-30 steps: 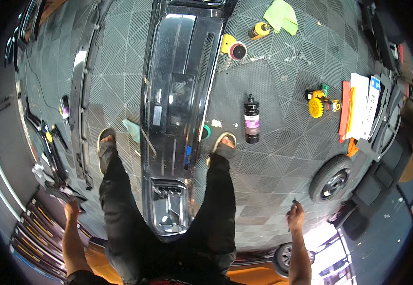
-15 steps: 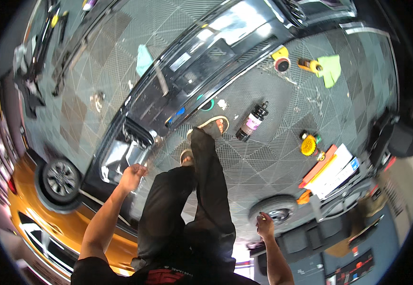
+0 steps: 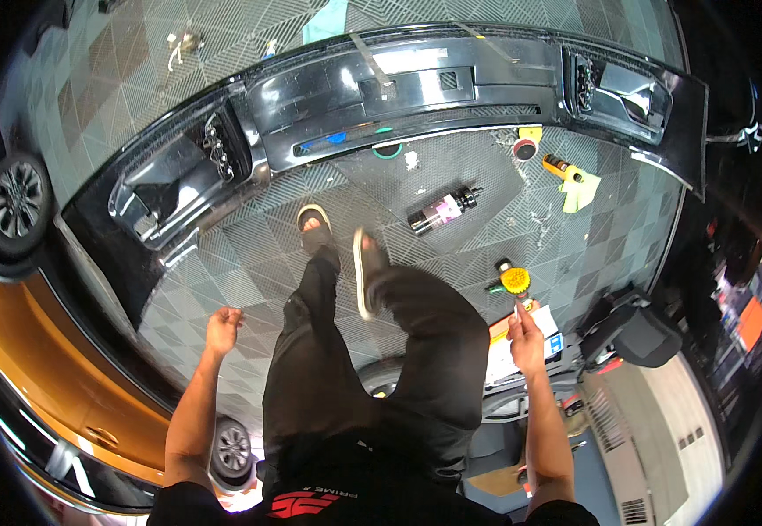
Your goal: The person uses a utility knife to carefully pry and remove a black plastic trim piece from the edge of a car bumper. They work along the seam, lifting the trim away from the bumper surface.
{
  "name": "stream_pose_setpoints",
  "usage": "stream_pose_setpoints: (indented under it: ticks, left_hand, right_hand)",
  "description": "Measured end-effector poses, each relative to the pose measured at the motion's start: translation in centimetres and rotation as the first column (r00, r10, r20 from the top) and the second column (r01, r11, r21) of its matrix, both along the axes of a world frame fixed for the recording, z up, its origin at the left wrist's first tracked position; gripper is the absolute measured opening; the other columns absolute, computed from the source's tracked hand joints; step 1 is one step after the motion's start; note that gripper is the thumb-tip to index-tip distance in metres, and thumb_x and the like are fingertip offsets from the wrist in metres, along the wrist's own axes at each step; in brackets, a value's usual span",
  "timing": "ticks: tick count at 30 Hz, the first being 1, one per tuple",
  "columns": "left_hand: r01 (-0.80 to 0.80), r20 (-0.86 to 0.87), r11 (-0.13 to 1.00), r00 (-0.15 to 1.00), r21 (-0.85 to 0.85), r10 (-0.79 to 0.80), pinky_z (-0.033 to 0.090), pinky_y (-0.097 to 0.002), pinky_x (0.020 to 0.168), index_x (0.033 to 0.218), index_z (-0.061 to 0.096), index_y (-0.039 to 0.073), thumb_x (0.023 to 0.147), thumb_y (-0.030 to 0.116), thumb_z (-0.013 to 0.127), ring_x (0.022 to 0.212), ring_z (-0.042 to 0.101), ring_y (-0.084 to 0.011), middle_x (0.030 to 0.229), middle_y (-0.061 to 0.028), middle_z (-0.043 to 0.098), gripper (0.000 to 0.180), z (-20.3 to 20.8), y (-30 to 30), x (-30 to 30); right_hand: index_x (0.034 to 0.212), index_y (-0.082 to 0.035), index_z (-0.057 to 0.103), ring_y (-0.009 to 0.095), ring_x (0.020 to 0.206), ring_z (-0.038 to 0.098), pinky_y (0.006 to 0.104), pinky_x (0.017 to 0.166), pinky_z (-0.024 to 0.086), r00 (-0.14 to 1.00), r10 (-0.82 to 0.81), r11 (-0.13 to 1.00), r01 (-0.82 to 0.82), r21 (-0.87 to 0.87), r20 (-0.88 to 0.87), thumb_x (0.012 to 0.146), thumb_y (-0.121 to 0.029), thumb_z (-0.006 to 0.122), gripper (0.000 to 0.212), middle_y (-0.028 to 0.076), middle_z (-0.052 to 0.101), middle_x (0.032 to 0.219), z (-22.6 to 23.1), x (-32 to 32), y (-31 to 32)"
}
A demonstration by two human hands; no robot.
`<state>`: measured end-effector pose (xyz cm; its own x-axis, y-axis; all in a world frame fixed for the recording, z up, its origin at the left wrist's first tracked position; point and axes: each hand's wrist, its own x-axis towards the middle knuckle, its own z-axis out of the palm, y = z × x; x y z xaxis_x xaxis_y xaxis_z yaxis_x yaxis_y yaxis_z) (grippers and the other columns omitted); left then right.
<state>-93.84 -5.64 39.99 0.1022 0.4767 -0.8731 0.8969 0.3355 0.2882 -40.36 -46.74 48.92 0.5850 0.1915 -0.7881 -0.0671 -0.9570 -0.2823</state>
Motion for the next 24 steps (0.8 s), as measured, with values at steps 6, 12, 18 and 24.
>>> stream_pose_setpoints:
  ticks: [6,12,18,24]
  left_hand:
    - [-0.099,0.014,0.994,0.995,0.046,0.099,0.052,-0.0329,0.071,0.09,0.071,-0.003,0.103,0.034,0.062,0.075,0.066,-0.0158,0.083,-0.0096,0.074,0.04,1.0,-6.6,0.3]
    - [-0.023,0.049,0.977,0.999,0.213,0.013,0.053,-0.0367,0.074,0.099,0.071,-0.003,0.102,0.04,0.061,0.077,0.065,-0.0183,0.083,-0.0122,0.072,0.044,-4.6,-7.0,14.4]
    - [0.032,0.187,0.904,0.975,0.426,-0.123,0.056,-0.0383,0.086,0.11,0.074,0.0,0.102,0.019,0.064,0.095,0.071,-0.0299,0.103,-0.0167,0.072,0.023,-14.4,-6.5,29.6]
    - [0.204,0.189,0.776,0.904,0.597,-0.383,0.048,-0.042,0.103,0.119,0.071,0.002,0.104,0.017,0.057,0.116,0.064,-0.035,0.119,-0.0182,0.07,0.025,-28.7,-4.5,33.4]
  right_hand:
    - [0.142,0.002,0.058,0.021,0.061,0.06,0.0393,0.067,0.052,0.95,0.302,0.953,-0.304,0.016,0.079,0.102,-0.024,0.061,0.049,0.013,0.061,0.068,0.3,8.0,8.1]
    - [0.141,-0.001,0.059,0.035,0.081,0.075,0.0435,0.079,0.056,0.895,0.423,0.902,-0.399,0.166,-0.144,0.102,-0.024,0.061,0.046,0.023,0.075,0.09,-12.3,14.6,15.0]
    - [0.138,-0.003,0.063,0.016,0.066,0.068,0.0357,0.066,0.055,0.872,0.329,0.927,-0.225,0.3,-0.363,0.102,-0.028,0.062,0.044,0.008,0.072,0.076,-32.7,9.4,21.3]
    - [0.145,-0.003,0.056,0.009,0.044,0.049,0.0268,0.042,0.039,0.786,0.16,0.915,0.108,0.388,-0.597,0.106,-0.022,0.058,0.044,0.001,0.058,0.061,-43.8,-0.5,25.7]
